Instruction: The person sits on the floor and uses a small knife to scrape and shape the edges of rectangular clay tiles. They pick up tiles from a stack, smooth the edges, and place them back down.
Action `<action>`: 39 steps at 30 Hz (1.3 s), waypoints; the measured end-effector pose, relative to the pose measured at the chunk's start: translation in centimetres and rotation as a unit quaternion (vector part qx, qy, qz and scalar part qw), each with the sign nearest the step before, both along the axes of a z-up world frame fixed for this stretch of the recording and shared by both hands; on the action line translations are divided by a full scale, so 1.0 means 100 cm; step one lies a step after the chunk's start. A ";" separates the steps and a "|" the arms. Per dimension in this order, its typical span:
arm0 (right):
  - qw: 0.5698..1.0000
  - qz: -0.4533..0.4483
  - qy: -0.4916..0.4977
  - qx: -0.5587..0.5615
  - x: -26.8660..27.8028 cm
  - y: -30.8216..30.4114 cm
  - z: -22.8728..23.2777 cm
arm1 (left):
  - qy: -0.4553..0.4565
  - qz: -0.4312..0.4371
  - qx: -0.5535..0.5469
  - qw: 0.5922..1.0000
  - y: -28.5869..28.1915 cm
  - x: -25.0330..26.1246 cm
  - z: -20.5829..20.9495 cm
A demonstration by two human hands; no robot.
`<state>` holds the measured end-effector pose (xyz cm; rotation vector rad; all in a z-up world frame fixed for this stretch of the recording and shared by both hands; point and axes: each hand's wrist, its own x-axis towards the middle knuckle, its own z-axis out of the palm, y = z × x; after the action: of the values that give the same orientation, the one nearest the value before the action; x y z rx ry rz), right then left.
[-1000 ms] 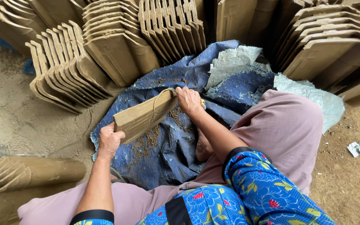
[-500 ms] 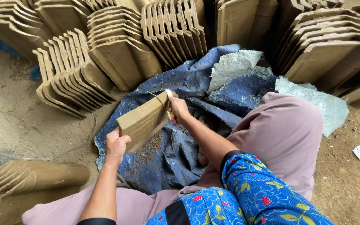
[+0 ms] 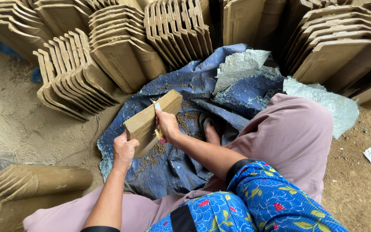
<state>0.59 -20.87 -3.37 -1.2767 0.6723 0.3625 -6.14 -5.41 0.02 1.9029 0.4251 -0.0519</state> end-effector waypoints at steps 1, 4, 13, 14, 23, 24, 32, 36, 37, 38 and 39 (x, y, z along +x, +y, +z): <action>1.000 -0.001 -0.001 0.000 -0.001 0.002 0.002 | -0.001 -0.001 0.000 1.000 -0.002 0.002 0.001; 1.000 0.021 -0.014 0.009 -0.009 0.013 0.001 | -0.003 0.002 -0.001 1.000 -0.003 0.001 0.002; 0.985 0.143 -0.039 -0.090 -0.026 0.040 -0.003 | 0.008 0.010 0.025 1.000 0.009 0.000 -0.017; 0.978 0.183 -0.049 -0.084 -0.029 0.043 0.006 | 0.012 0.013 0.026 0.999 0.007 0.000 -0.015; 0.739 0.399 -0.362 -0.404 -0.050 -0.007 0.147 | -0.002 -0.049 0.099 0.994 0.004 -0.001 -0.002; 0.677 0.402 -0.375 -0.490 -0.044 -0.010 0.138 | -0.003 -0.042 0.084 0.996 0.012 0.004 -0.015; 0.546 0.266 -0.346 -0.715 0.027 -0.044 -0.006 | -0.021 -0.023 0.051 0.998 0.016 0.008 -0.015; 0.570 0.270 -0.252 -0.734 0.054 -0.076 -0.035 | -0.041 -0.021 0.040 0.998 0.036 0.013 -0.045; 0.571 0.270 -0.252 -0.733 0.061 -0.091 -0.058 | -0.040 -0.021 0.041 0.998 0.038 0.013 -0.047; 0.596 0.289 -0.192 -0.724 0.068 -0.106 -0.081 | -0.041 -0.025 0.047 0.998 0.041 0.013 -0.048; 0.618 0.306 -0.133 -0.712 0.076 -0.120 -0.103 | -0.041 -0.028 0.053 0.997 0.044 0.013 -0.050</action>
<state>8.16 -32.89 -13.72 -3.0765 0.0957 0.0998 -4.87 -1.02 -4.99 2.0139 0.3233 0.0123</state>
